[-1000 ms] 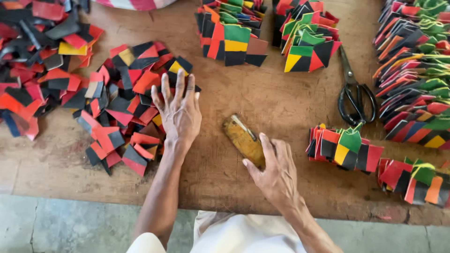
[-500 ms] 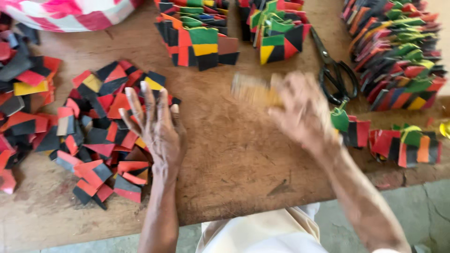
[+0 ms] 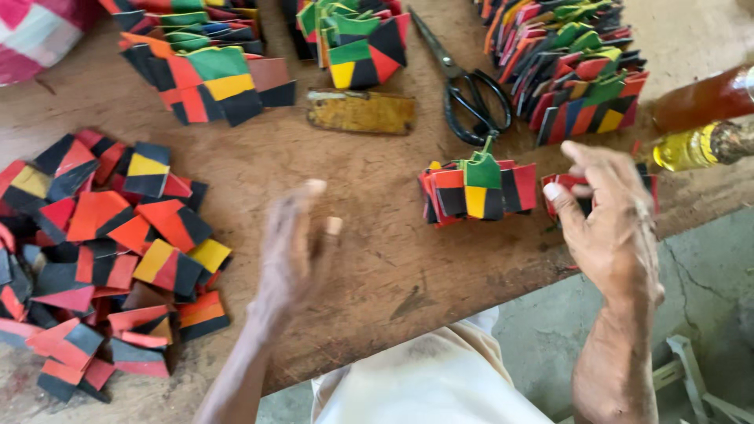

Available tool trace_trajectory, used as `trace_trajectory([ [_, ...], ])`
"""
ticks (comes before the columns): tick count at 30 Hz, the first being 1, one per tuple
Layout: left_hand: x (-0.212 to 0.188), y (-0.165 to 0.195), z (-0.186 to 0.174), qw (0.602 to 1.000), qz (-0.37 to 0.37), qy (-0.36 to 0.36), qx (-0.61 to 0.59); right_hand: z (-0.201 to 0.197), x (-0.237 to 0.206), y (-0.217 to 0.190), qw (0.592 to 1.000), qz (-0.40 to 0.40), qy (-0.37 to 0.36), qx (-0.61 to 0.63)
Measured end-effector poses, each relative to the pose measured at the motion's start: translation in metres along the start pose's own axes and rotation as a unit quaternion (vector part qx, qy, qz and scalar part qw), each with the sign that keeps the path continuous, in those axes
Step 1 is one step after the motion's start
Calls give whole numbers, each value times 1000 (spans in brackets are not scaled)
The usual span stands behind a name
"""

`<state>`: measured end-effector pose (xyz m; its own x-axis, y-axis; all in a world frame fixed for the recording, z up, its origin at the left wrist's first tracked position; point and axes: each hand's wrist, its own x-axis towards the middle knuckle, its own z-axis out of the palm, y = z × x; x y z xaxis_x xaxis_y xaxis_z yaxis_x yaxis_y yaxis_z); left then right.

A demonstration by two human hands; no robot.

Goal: The person picks colorful cut leather pieces from a pile and stacks them into layered sets on the table. They dip a small applicator into a jar of glue and dab glue onto pieces, then press additional leather pieces on top to build up the stacks.

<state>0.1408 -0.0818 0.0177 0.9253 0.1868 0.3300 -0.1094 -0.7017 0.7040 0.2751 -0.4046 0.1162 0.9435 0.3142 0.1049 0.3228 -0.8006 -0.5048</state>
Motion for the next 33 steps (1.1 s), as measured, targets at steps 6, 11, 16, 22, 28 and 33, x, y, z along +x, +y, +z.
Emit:
trace_trajectory([
  [6,31,33,70,991,-14,-63,-114,18,6,43,994,35,-74,67],
  [11,64,51,97,991,-32,-90,-91,37,31,56,987,-11,-153,50],
  [16,71,58,107,989,-62,-125,-43,55,43,69,976,-95,-193,31],
  [22,64,41,78,986,-88,-140,-32,80,35,47,979,-103,-165,58],
  [28,38,30,25,986,-112,-126,-8,96,25,-4,969,-92,-205,108],
  [33,20,40,6,980,-147,-136,14,93,12,-27,959,-97,-238,119],
])
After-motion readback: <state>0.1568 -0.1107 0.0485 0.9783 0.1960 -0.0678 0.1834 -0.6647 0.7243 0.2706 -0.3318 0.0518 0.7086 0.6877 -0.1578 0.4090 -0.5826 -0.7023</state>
